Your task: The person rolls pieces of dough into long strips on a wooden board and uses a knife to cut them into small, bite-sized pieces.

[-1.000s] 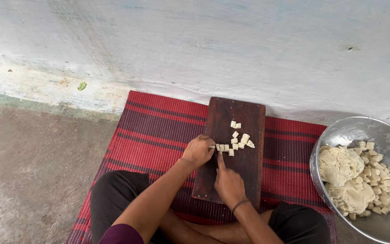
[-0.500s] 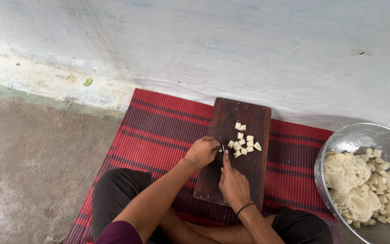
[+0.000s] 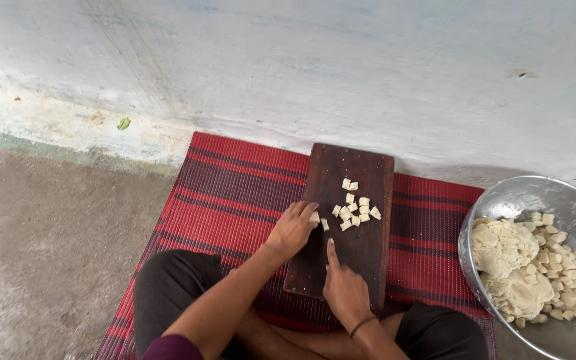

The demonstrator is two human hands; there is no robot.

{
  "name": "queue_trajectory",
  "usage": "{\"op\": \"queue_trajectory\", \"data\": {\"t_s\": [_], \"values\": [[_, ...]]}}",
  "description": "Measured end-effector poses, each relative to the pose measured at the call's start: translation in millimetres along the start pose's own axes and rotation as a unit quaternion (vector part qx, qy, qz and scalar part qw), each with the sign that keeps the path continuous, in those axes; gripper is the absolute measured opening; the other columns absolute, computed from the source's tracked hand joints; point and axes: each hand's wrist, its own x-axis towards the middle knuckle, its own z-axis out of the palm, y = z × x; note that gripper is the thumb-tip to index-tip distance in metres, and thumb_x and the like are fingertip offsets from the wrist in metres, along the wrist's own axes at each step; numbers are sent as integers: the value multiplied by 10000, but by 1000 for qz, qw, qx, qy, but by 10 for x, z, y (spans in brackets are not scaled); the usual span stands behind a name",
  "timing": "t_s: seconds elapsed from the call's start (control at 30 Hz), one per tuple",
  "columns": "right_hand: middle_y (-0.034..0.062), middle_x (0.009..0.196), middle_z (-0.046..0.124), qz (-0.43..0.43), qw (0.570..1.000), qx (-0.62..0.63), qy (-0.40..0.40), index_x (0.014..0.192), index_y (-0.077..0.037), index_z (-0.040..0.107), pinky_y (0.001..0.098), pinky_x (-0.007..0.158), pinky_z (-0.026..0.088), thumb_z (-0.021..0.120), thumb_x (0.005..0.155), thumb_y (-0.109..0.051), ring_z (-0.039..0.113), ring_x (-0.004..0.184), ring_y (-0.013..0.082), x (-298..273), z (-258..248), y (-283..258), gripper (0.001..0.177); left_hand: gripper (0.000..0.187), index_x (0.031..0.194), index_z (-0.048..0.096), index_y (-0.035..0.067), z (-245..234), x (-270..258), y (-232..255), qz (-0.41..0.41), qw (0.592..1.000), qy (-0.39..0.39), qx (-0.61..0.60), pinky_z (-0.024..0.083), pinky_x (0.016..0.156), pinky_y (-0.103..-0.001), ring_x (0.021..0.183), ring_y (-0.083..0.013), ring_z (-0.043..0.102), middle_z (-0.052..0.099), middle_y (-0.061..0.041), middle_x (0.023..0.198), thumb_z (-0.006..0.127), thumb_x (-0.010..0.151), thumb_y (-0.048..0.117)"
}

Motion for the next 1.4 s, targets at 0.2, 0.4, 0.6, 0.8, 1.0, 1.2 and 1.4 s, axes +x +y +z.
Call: {"op": "queue_trajectory", "data": {"t_s": [0.2, 0.4, 0.6, 0.8, 1.0, 1.2, 1.4], "values": [[176, 732, 696, 13, 993, 21, 118, 1587, -63, 259, 425, 517, 579, 536, 1006, -197, 702, 597, 317, 248, -100, 198, 658, 507, 1453, 494, 10, 424, -234, 163, -20, 979, -108, 172, 296, 1235, -469, 1435, -331, 418, 495, -170, 1516, 484, 947, 34], [126, 611, 664, 167, 973, 140, 78, 1624, -126, 144, 412, 462, 539, 472, 1045, -228, 660, 492, 254, 243, -98, 229, 673, 593, 1538, 348, -65, 606, -48, 334, -68, 980, 8, 189, 143, 1261, -529, 1552, -398, 187, 290, -232, 1642, 304, 1053, 273], [130, 518, 567, 138, 948, 205, 199, 1607, -51, 212, 395, 414, 421, 511, 1033, -157, 556, 397, 236, 180, 77, 342, 656, 650, 1572, 285, 6, 414, 914, -45, -154, 971, -18, 184, 92, 1216, -622, 1547, -409, 114, 179, -228, 1668, 275, 1029, 363], [121, 515, 586, 142, 949, 202, 199, 1598, -15, 164, 385, 400, 460, 496, 1014, -136, 581, 410, 215, 212, 128, 414, 683, 686, 1597, 226, 30, 278, 1523, -235, -159, 975, -47, 148, 66, 1249, -595, 1573, -364, 91, 135, -179, 1688, 245, 1044, 435], [179, 566, 619, 131, 935, 239, 227, 1599, -19, 198, 428, 470, 488, 506, 1010, -149, 628, 466, 282, 177, 86, 361, 678, 917, 1575, 91, -112, 266, 873, 111, -128, 953, -135, 240, 42, 1240, -513, 1550, -385, 0, 26, -292, 1665, 146, 1046, 635], [228, 707, 687, 97, 931, 242, 255, 1603, -20, 201, 431, 533, 554, 501, 1020, -168, 707, 606, 336, 178, 105, 360, 672, 736, 1538, 117, -74, 188, -256, 553, 2, 947, -173, 270, 44, 1242, -475, 1541, -348, 29, 66, -232, 1653, 78, 1043, 468], [193, 695, 708, 127, 931, 247, 235, 1600, -28, 190, 420, 531, 569, 481, 1040, -201, 722, 590, 304, 188, 172, 385, 655, 679, 1566, 200, -79, 331, -588, 763, -83, 965, -114, 223, 66, 1265, -503, 1567, -379, 76, 152, -254, 1669, 140, 1082, 393]]}}
